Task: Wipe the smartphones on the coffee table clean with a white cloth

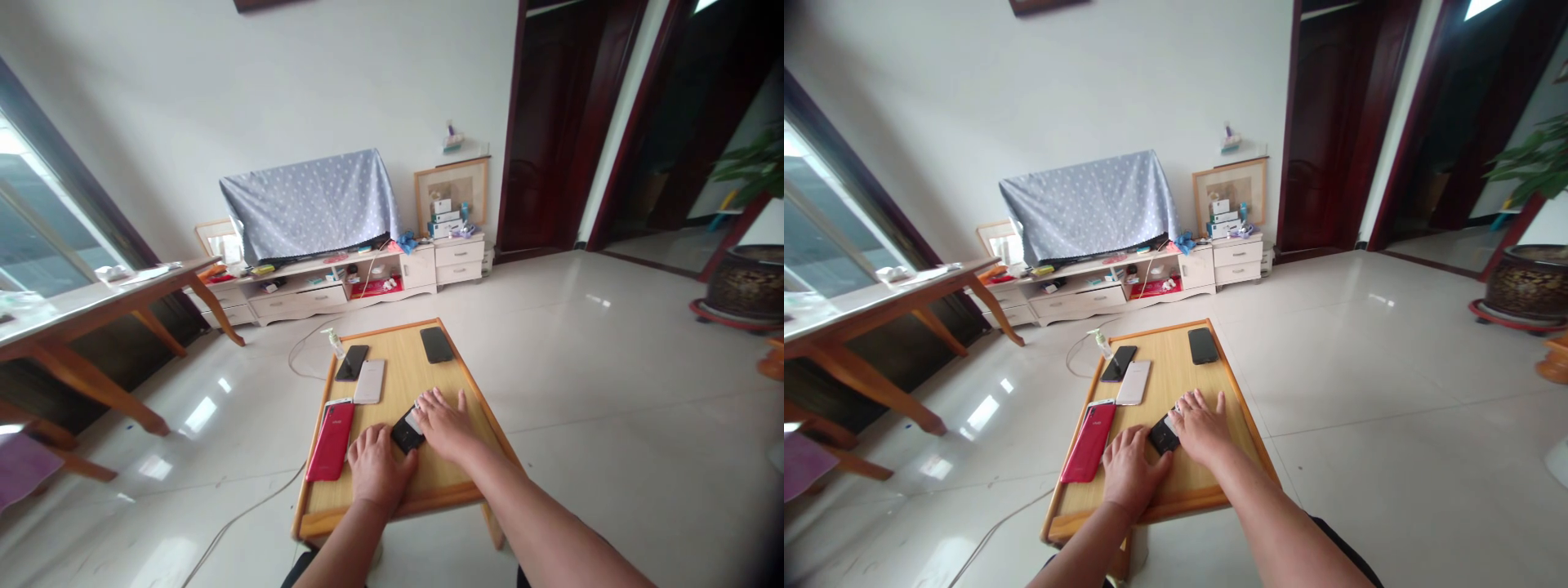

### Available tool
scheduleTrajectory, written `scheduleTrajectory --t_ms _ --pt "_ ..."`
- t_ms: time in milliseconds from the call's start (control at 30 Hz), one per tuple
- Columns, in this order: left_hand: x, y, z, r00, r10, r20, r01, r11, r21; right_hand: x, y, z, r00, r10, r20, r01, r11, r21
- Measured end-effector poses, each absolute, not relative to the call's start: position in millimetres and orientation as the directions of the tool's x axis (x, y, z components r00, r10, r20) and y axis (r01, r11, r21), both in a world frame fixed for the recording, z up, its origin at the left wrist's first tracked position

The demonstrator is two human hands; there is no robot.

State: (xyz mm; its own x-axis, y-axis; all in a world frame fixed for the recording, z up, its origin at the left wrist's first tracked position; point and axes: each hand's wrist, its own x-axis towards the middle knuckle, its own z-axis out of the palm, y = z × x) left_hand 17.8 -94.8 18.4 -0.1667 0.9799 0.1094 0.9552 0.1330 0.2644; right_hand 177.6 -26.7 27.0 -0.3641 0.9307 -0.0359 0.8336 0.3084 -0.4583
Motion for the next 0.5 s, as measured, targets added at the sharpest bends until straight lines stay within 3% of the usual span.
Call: scheduleTrajectory --t_ms 200,400,500 --pt "17 -94 18 -0.172 0.98 0.098 0.942 0.134 0.306 153 -45 21 -0.574 0.817 0.052 0.691 0.517 -0.505" --pt "16 -94 14 -0.148 0.978 0.147 0.959 0.105 0.262 177 -16 26 -0.27 0.961 -0.059 0.862 0.214 -0.46" --pt "15 -94 11 -0.153 0.976 0.155 0.957 0.108 0.268 178 -24 26 -0.295 0.954 -0.057 0.861 0.24 -0.448"
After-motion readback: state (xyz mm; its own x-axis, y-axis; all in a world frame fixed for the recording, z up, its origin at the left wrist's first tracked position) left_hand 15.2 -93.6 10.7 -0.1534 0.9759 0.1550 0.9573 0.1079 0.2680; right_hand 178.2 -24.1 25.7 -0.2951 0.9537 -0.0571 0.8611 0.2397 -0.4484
